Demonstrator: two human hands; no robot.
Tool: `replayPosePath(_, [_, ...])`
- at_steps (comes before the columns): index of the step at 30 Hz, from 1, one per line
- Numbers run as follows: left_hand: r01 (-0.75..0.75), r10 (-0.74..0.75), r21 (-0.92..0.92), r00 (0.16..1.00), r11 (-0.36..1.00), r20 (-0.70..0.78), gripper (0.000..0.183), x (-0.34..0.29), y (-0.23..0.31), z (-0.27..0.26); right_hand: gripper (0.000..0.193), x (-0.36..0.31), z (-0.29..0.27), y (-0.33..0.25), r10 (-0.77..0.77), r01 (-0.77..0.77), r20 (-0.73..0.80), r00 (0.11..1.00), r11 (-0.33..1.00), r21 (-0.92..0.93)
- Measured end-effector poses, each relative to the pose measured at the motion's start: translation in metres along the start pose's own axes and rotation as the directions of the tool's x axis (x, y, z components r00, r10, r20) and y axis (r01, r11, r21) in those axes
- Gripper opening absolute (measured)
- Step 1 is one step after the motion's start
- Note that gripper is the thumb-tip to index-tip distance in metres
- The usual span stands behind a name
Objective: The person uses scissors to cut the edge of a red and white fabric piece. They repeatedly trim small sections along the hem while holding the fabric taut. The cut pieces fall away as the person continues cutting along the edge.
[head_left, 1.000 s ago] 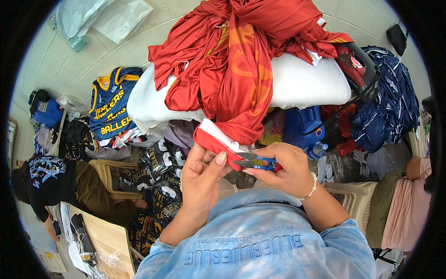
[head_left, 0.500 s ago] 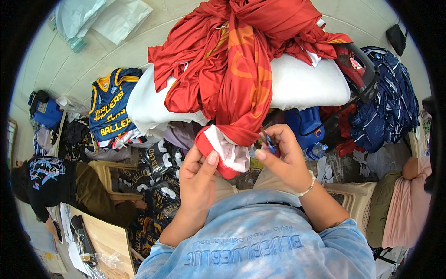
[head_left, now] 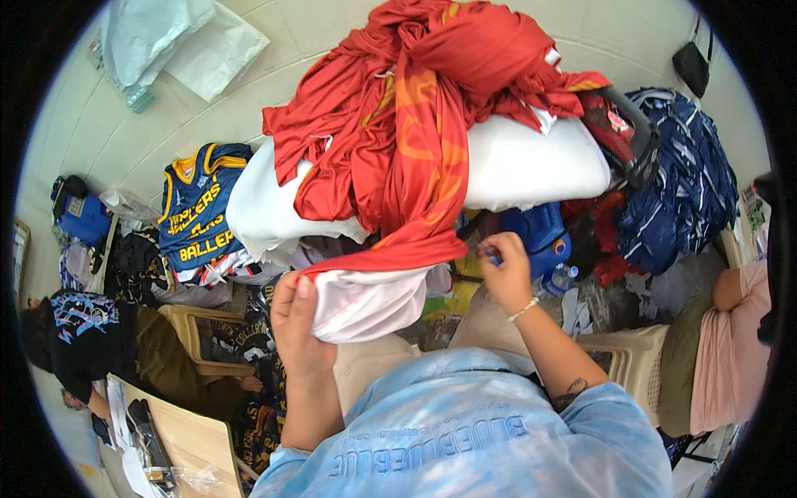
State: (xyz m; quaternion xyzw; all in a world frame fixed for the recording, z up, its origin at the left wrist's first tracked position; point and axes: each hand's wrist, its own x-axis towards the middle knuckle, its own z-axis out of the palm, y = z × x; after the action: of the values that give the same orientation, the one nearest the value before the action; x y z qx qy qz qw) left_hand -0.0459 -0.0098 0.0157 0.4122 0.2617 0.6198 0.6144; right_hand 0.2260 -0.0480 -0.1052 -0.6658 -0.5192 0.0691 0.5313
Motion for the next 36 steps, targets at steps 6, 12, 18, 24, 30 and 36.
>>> replayPosePath(6, [-0.004, 0.004, 0.0, 0.997, 1.0, 0.072, 0.017, 0.013, 0.006, -0.01, 0.011, 0.015, -0.029, 0.019, 0.133, -0.158, 0.144, 0.981, 0.972, 0.175])
replayPosePath(12, [0.04, -0.042, 0.021, 0.989, 0.999, 0.143, 0.016, 0.011, -0.001, 0.009, 0.031, -0.038, 0.047, -0.016, 0.103, -0.133, 0.14, 0.985, 0.966, 0.222])
replayPosePath(18, [-0.01, 0.004, 0.035, 0.985, 0.999, 0.171, 0.015, 0.017, 0.02, 0.013, 0.025, -0.019, 0.054, 0.016, -0.041, 0.043, -0.022, 0.999, 0.992, 0.12])
replayPosePath(24, [-0.069, 0.069, -0.002, 0.99, 0.998, 0.123, 0.015, 0.028, 0.048, -0.003, 0.015, 0.056, -0.08, -0.018, 0.296, -0.406, 0.313, 0.903, 0.827, 0.389])
replayPosePath(30, [-0.022, 0.039, -0.075, 0.972, 0.997, 0.233, 0.015, 0.03, 0.061, -0.006, 0.018, 0.158, -0.15, -0.097, 0.028, -0.028, 0.006, 1.0, 0.934, 0.355])
replayPosePath(36, [-0.075, 0.088, -0.064, 0.97, 0.995, 0.227, 0.014, 0.021, 0.073, -0.008, 0.02, 0.208, -0.155, -0.162, -0.166, 0.183, -0.08, 0.983, 0.929, 0.321])
